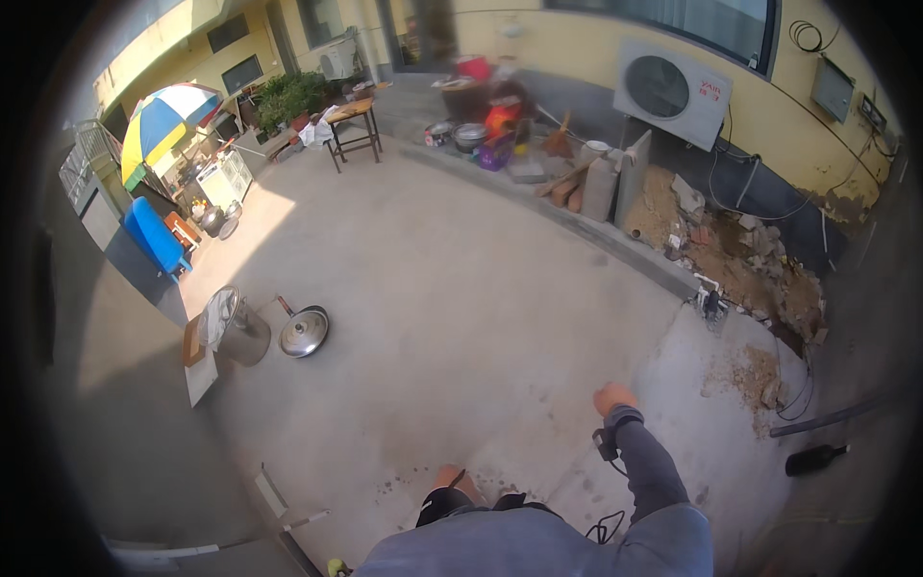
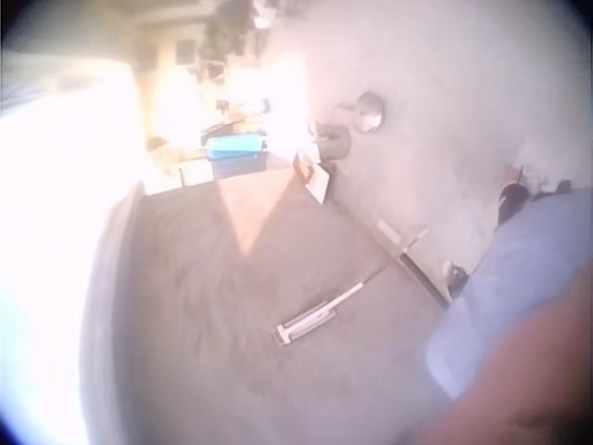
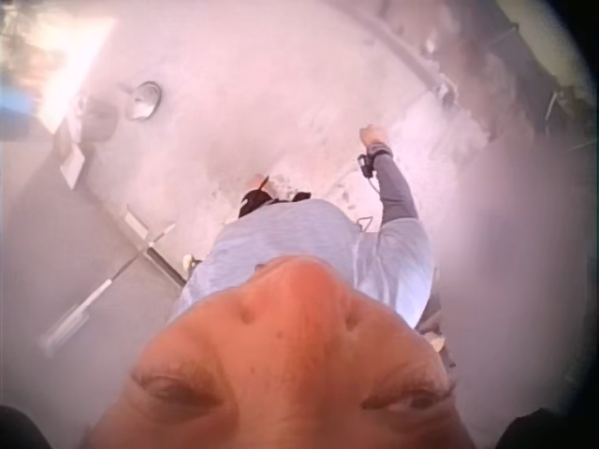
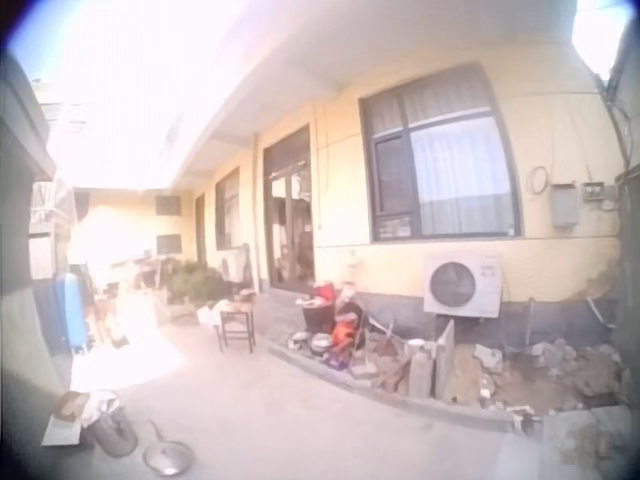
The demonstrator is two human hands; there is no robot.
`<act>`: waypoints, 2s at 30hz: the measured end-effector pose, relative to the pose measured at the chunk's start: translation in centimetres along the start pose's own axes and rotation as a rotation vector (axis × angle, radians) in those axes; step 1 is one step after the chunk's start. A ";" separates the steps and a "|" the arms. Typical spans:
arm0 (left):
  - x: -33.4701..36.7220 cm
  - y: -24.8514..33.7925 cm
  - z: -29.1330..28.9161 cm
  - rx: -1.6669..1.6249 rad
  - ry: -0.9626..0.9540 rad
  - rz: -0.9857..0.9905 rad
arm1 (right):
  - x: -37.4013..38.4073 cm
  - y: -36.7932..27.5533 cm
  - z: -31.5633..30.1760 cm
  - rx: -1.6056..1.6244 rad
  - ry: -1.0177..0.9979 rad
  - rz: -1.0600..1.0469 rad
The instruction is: The person washes a vegetable, slices it on a wooden cutting board, and then stirs pieces of meat in a pan on a portable stove.
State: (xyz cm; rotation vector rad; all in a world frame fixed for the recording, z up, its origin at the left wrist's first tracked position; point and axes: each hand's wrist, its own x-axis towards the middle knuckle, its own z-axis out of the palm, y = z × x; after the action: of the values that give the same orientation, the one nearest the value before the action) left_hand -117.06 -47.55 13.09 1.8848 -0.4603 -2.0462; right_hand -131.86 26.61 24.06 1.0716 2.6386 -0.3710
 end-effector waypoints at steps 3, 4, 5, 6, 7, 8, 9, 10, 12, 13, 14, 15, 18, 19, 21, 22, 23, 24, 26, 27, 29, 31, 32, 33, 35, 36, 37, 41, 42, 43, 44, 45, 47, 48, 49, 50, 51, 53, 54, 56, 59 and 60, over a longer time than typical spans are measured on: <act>-0.8 -2.0 6.7 -0.019 -0.001 -0.018 | 5.0 -14.6 -6.3 0.037 0.099 -0.343; -0.6 -2.9 9.7 -0.022 -0.016 -0.031 | 6.5 -17.6 -7.7 0.060 0.163 -0.413; -0.5 -3.5 11.6 -0.027 -0.021 -0.042 | 7.4 -19.2 -7.9 0.057 0.144 -0.421; -0.4 -4.2 15.0 -0.030 -0.036 -0.059 | 9.2 -20.8 -8.6 0.070 0.164 -0.422; -0.1 -4.6 17.6 -0.027 -0.053 -0.072 | 11.1 -22.2 -9.1 0.082 0.185 -0.420; 0.5 -5.3 20.2 -0.040 -0.069 -0.091 | 12.4 -22.4 -8.4 0.057 0.141 -0.332; 0.9 -6.1 23.7 -0.055 -0.092 -0.121 | 14.7 -21.4 -7.5 0.034 0.112 -0.236; 1.1 -6.7 26.9 -0.070 -0.132 -0.152 | 16.5 -20.5 -6.9 -0.060 0.018 -0.121; -0.9 -6.2 34.0 -0.086 -0.448 -0.356 | 19.7 -15.4 -2.9 -0.109 -0.124 0.136; -2.7 -7.4 38.5 -0.068 -0.569 -0.465 | 20.6 -12.4 -2.0 -0.080 -0.201 0.264; -0.6 -7.7 44.5 -0.179 -0.198 -0.133 | 21.4 -9.9 -0.5 -0.082 -0.285 0.301; -1.5 -7.2 49.4 0.012 -0.168 -0.308 | 19.2 -8.3 -1.5 -0.156 -0.350 0.363; -4.3 -10.7 63.7 0.057 -0.171 -0.099 | 17.5 -2.8 1.9 -0.717 -0.793 0.081; -4.9 -11.8 67.7 0.071 -0.202 -0.070 | 17.4 -2.1 1.7 -0.704 -0.782 0.098; -5.5 -13.1 73.6 0.026 -0.184 -0.025 | 19.7 -2.3 3.3 -0.543 -0.666 0.215; -5.7 -14.3 76.3 0.002 -0.182 0.018 | 21.6 -2.7 4.3 -0.491 -0.630 0.238; -5.5 -15.2 78.6 -0.009 -0.182 0.020 | 24.1 -3.4 5.3 -0.459 -0.595 0.245; -5.1 -15.7 80.4 0.006 -0.144 0.013 | 26.8 -4.0 6.3 -0.446 -0.559 0.232; -3.5 -16.3 82.2 -0.046 -0.113 -0.020 | 36.0 -5.0 7.8 -0.535 -0.432 0.097; -2.3 -16.3 80.7 -0.097 -0.099 -0.051 | 42.0 -4.7 9.3 -0.663 -0.291 -0.037; -2.6 -18.5 84.9 -0.209 -0.156 -0.172 | 50.8 -22.1 -1.4 -0.168 -0.493 0.357; -2.2 -20.5 88.3 -0.416 -0.144 -0.210 | 60.1 -34.3 -10.2 -0.117 -0.173 0.320; -2.2 -21.5 89.4 -0.466 -0.125 -0.212 | 64.6 -41.0 -14.1 -0.101 -0.099 0.207; -2.7 -22.4 91.3 -0.388 -0.099 -0.175 | 71.5 -42.5 -14.5 -0.196 0.000 -0.048; -0.2 -20.4 90.4 -0.080 -0.297 -0.238 | 80.4 -53.7 -18.6 -0.016 0.064 -0.241; 0.0 -21.6 92.5 -0.171 -0.195 -0.163 | 83.7 -58.8 -20.6 -0.004 0.128 -0.302; -0.1 -22.4 95.3 -0.257 -0.116 -0.120 | 85.8 -63.0 -22.0 0.015 0.182 -0.360; 1.2 -23.5 107.6 -0.404 -0.063 -0.067 | 91.7 -74.6 -23.5 0.018 0.180 -0.408; 1.5 -23.5 111.9 -0.406 -0.088 -0.071 | 93.8 -75.4 -22.0 -0.107 0.169 -0.304; 1.4 -23.5 116.1 -0.412 -0.112 -0.060 | 95.3 -75.7 -20.7 -0.125 0.103 -0.300; 1.0 -23.4 121.4 -0.409 -0.152 -0.063 | 97.9 -74.7 -18.4 -0.238 -0.008 -0.309; 0.2 -23.3 127.1 -0.407 -0.180 -0.066 | 102.2 -70.9 -14.9 -0.671 -0.295 -0.536; -1.2 -23.3 136.0 -0.473 -0.109 -0.063 | 106.8 -64.5 -9.4 -0.492 -0.250 -0.398; -1.3 -22.6 141.0 -0.475 0.023 -0.073 | 108.3 -61.4 -8.3 -0.397 -0.218 -0.320; -0.9 -21.8 146.2 -0.491 0.113 -0.002 | 106.5 -64.4 -8.5 -0.438 -0.353 -0.214; -0.6 -21.5 151.5 -0.477 0.090 0.019 | 105.0 -66.4 -10.3 -0.481 -0.433 -0.117; -0.6 -21.5 156.3 -0.392 -0.016 0.054 | 104.9 -69.0 -11.9 -0.492 -0.467 -0.073; -0.4 -21.8 163.6 -0.305 -0.112 0.071 | 107.9 -73.1 -14.7 -0.515 -0.483 -0.040; 0.0 -21.7 166.1 -0.262 -0.117 0.122 | 110.0 -74.9 -15.9 -0.522 -0.480 -0.033; 1.3 -21.4 170.7 -0.225 -0.149 0.200 | 115.8 -79.4 -17.9 -0.525 -0.460 -0.039; 2.9 -22.4 177.5 -0.179 -0.315 0.220 | 125.7 -88.3 -20.8 -0.502 -0.402 -0.018; 2.9 -21.8 180.3 -0.149 -0.304 0.228 | 129.8 -91.6 -22.0 -0.494 -0.370 -0.012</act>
State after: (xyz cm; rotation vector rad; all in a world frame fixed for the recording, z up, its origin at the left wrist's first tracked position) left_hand -297.39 -25.75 14.83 1.3742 -0.5503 -2.1498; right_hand -289.63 53.27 12.72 0.7422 2.2342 0.0804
